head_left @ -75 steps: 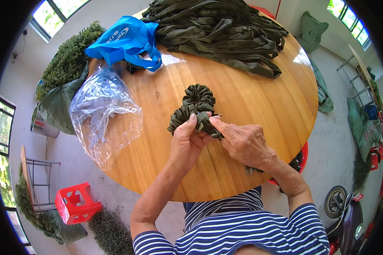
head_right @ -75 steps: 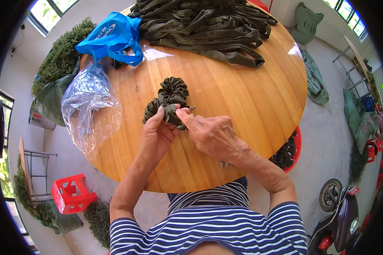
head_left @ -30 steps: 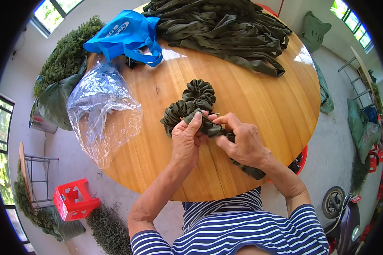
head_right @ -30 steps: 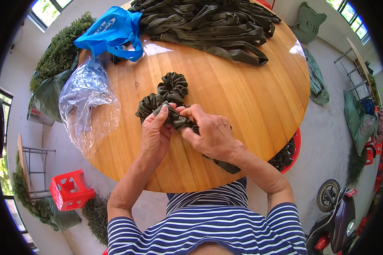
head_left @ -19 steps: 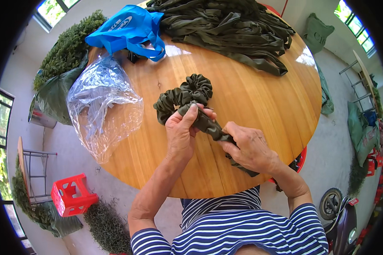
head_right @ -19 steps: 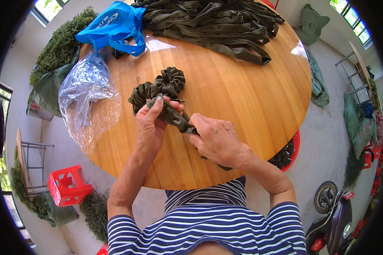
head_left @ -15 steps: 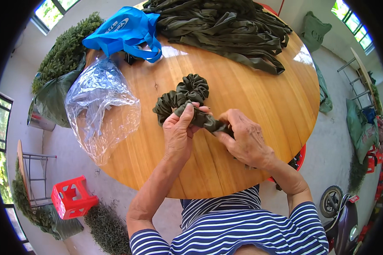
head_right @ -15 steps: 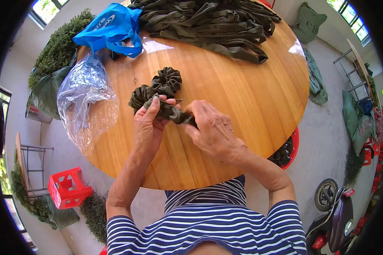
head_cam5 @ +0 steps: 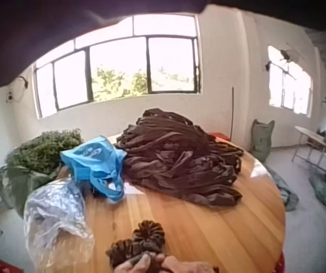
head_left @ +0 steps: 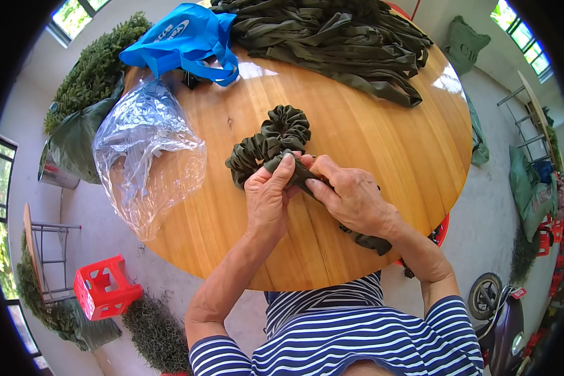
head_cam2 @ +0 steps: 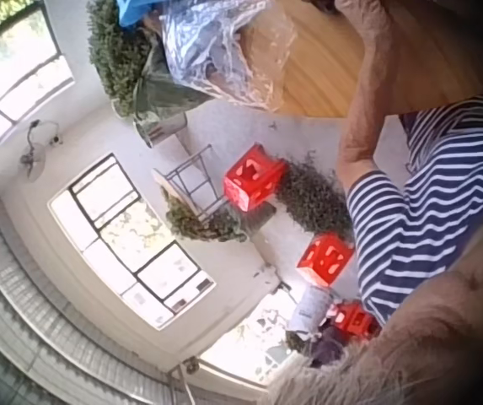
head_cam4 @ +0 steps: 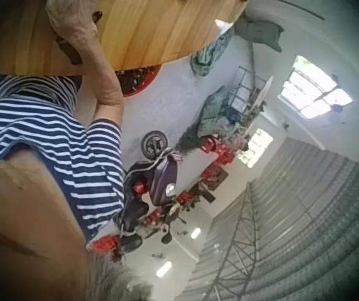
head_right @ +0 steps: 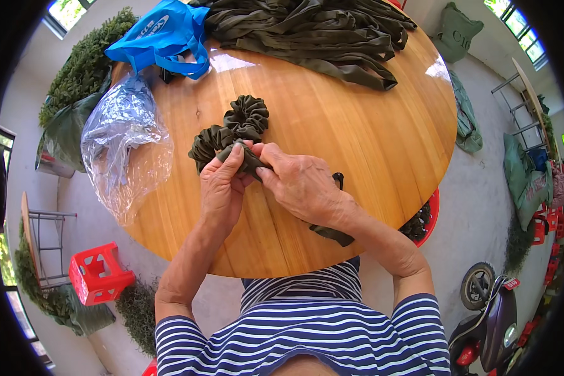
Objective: The person folds a long strip of dark green fabric into a compact, flower-like shape on a wooden table. They use a metal rod to assist in shaping the fabric, then secure the bundle with a white elastic band. The person uses scissors to trim the excess band and places the finished bundle into a red basin.
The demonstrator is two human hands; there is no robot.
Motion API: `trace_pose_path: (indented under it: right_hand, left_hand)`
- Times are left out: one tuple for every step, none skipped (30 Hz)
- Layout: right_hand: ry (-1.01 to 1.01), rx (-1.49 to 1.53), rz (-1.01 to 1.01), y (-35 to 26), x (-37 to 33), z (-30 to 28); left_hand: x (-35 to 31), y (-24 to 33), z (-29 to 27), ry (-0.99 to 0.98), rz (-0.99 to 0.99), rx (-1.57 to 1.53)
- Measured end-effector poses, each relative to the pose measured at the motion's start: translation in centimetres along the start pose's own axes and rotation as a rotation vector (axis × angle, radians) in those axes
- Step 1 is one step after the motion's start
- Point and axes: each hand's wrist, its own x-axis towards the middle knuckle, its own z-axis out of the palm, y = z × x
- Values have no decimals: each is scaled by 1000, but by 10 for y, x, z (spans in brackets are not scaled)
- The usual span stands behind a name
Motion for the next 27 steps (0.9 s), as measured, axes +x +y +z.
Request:
trace_pose_path:
  right_hand:
    - [-65, 13, 37, -3, -1, -5]
    - [-15, 12, -12, -3, -1, -3]
    - [42, 6, -54, -1, -3, -1]
    - [99, 0, -97, 1, -4, 1]
    - [97, -12, -94, 4, -5, 1]
    - [93, -22, -92, 8, -5, 2]
    - [88, -33, -90, 10, -5, 2]
    - [142, 9, -90, 9, -6, 3]
    - [193, 55, -91, 7, -7, 4]
    - [243, 100, -92, 6, -8, 5]
    - [231, 79, -115, 7, -8, 6]
    - [218, 61, -142, 7, -7, 7]
    - [206, 42, -169, 8, -6, 8]
    - [184, 9, -215, 9, -6, 9]
    - [164, -30, -258, 11, -7, 9]
    - [144, -69, -300, 13, -7, 10]
    - [158, -90, -315, 15, -7, 11]
    - [172, -109, -330, 17, -7, 13]
    - [186, -128, -345, 18, -7, 14]
    - [194, -120, -322, 16, -8, 14]
    - [202, -114, -297, 12, -9, 13]
    - [210, -108, -272, 10, -9, 12]
    - [208, -130, -284, 10, -9, 13]
    - [207, -153, -296, 11, -8, 13]
    - [206, -176, -308, 12, -8, 13]
    - [219, -220, -316, 14, -8, 14]
    - [231, -263, -327, 15, -8, 15]
  left_hand:
    - [0, -1, -1, -7, -7, -15]
    - [-1, 1, -1, -25, -46, -32]
    - [0, 2, 1, -51, -89, -48]
    - [-1, 9, 3, -88, -165, -65]
    - [-1, 14, 6, -110, -235, -62]
    - [-2, 20, 8, -130, -304, -57]
    - [-1, 24, 11, -136, -367, -32]
    - [-1, 27, 13, -165, -415, -49]
    - [-1, 30, 15, -191, -464, -65]
    - [-2, 33, 16, -241, -498, -124]
    - [-2, 30, 15, -253, -474, -157]
    - [-2, 29, 13, -262, -446, -191]
    - [-3, 29, 10, -269, -418, -224]
    - [1, 19, 4, -166, -358, -207]
    - [1, 15, 4, -139, -314, -227]
    - [2, 11, 4, -113, -269, -246]
    - [1, 9, 6, -101, -249, -259]
    - [1, 7, 8, -87, -230, -272]
    - [0, 6, 8, -74, -210, -284]
    - [0, 7, 7, -107, -183, -237]
    - [1, 6, 6, -142, -158, -190]
    - [1, 6, 5, -171, -145, -161]
    - [1, 5, 4, -198, -130, -132]
    - [1, 5, 3, -221, -127, -122]
    - [1, 5, 3, -244, -124, -112]
    - [1, 3, 2, -241, -128, -98]
    - [1, 2, 2, -235, -131, -86]
